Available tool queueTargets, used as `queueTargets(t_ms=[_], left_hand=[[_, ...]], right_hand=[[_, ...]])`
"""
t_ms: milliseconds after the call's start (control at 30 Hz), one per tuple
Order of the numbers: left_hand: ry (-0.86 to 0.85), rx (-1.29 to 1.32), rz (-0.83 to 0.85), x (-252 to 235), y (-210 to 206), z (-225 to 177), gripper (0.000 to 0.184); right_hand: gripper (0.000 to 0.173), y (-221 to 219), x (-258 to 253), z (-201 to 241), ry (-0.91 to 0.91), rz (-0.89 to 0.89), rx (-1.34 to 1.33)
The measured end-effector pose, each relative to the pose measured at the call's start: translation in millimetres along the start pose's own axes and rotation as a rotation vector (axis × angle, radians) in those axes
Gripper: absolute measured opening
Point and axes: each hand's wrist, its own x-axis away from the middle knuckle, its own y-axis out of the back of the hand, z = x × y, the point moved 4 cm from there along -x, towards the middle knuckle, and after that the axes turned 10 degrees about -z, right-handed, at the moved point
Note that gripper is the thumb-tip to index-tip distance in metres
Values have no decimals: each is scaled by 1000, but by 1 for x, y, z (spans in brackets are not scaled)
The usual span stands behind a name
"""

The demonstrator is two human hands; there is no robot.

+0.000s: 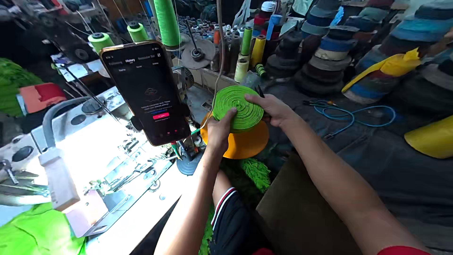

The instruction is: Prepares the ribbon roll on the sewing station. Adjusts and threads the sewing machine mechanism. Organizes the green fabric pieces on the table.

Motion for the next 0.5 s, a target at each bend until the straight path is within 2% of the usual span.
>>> queueTargets(t_ms=[100,300,400,500], left_hand=[[49,12,-18,3,-1,1,60],[143,-15,-76,1,2,7,54],[156,-47,-90,2,11,17,55],[75,-178,-31,9,26,15,53]], right_hand=[[55,3,-5,-4,-30,-19,80],[54,-2,-9,-2,10,-26,188],[52,-4,-11,-7,103,-51,401],[50,2,-2,-5,279,-169,581]])
